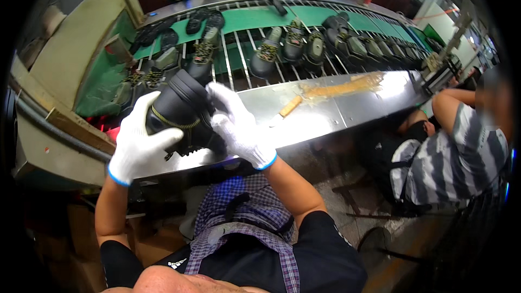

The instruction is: The person picks up a boot from a conveyor belt, fits a sole onto the bottom of the boot, and uses a hand tool to press and smooth the edges of the sole against the upper.

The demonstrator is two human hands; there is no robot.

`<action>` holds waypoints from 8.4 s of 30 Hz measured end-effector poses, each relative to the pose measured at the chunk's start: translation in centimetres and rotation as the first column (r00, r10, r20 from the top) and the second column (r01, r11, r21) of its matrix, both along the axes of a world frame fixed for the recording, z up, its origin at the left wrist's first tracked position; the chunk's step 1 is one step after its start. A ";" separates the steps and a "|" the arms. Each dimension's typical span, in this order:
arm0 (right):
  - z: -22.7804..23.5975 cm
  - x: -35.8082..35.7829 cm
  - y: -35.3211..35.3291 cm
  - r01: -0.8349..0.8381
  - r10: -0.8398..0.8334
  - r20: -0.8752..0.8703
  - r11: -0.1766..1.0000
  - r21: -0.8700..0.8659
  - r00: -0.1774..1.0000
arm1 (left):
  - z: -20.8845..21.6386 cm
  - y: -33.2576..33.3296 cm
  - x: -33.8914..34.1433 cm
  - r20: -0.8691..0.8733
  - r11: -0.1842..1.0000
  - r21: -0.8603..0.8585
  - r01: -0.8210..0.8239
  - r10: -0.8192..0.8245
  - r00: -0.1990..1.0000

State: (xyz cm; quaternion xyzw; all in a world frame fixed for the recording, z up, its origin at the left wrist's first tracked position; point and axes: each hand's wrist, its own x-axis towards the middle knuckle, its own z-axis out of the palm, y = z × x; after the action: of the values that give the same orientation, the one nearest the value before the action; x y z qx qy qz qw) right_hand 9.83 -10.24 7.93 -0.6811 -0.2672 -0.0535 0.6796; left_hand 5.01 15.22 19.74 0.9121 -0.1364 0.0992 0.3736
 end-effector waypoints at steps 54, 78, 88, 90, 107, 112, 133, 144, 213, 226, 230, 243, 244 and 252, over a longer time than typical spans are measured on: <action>0.6 -7.2 -10.2 -0.504 -0.077 -0.544 0.287 -0.814 0.835 | -15.3 -9.3 -10.4 0.207 0.414 0.363 0.835 -0.909 0.361; 2.7 -16.1 -12.2 -0.471 0.097 -0.537 0.625 -0.622 0.838 | -12.9 -7.3 -9.7 0.214 0.534 0.284 0.796 -0.845 0.490; 2.1 -17.1 -10.5 -0.573 -0.005 -0.586 0.202 -0.794 0.810 | -16.0 -7.2 -10.8 0.262 0.441 0.411 0.798 -0.895 0.360; 1.8 -16.2 -10.6 -0.662 0.013 -0.670 0.164 -0.731 0.742 | -16.1 -7.2 -11.0 0.244 0.429 0.386 0.817 -0.901 0.359; -5.9 -16.7 -5.9 0.097 0.289 -0.813 0.917 0.386 0.506 | -12.6 -5.5 -10.7 0.300 0.572 0.350 0.741 -0.819 0.490; -5.7 -10.8 -8.8 0.247 0.103 -0.724 0.899 0.361 0.682 | -12.7 -3.7 -8.5 0.449 0.833 0.151 0.532 -0.538 0.713; 1.6 25.6 -11.9 0.784 -0.443 0.648 0.326 -0.528 0.620 | -17.0 13.4 11.1 0.451 0.987 0.099 -0.123 0.065 0.890; -2.0 48.5 7.1 0.344 -0.233 0.295 0.205 -0.917 0.927 | -17.2 14.3 43.8 -0.140 0.694 0.720 0.013 0.127 0.982; -28.4 -41.1 -18.2 -0.641 -0.534 -0.786 0.493 -0.589 0.311 | -43.0 10.9 -31.3 -0.864 0.414 -0.098 -0.905 0.416 0.284; -27.2 -41.6 -20.8 -0.676 -0.488 -0.831 0.520 -0.522 0.266 | -42.9 10.0 -32.4 -0.907 0.377 -0.042 -0.925 0.373 0.194; -26.0 -42.1 -21.5 -0.718 -0.420 -0.854 0.486 -0.498 0.308 | -43.2 9.7 -32.1 -0.919 0.373 -0.048 -0.926 0.347 0.187; -5.8 -21.7 -8.3 -0.644 0.338 -0.697 0.729 -0.231 0.633 | -42.3 10.4 -33.6 -0.940 0.363 -0.068 -0.929 0.288 0.182; -6.0 -21.4 -8.1 -0.675 0.368 -0.701 0.705 -0.218 0.611 | -42.2 10.5 -34.0 -0.944 0.359 -0.064 -0.931 0.282 0.174; -1.3 -11.6 -8.6 -0.444 0.103 -0.504 0.643 -0.624 0.858 | -43.6 12.1 -36.1 -0.983 0.353 -0.014 -0.936 0.167 0.077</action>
State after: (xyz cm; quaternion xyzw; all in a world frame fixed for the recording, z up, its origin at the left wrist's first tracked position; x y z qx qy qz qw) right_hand -1.74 -18.88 6.63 -0.8364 -0.2148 0.3112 0.3969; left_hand -31.08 27.36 -23.82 0.5529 0.5409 -0.2013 0.6010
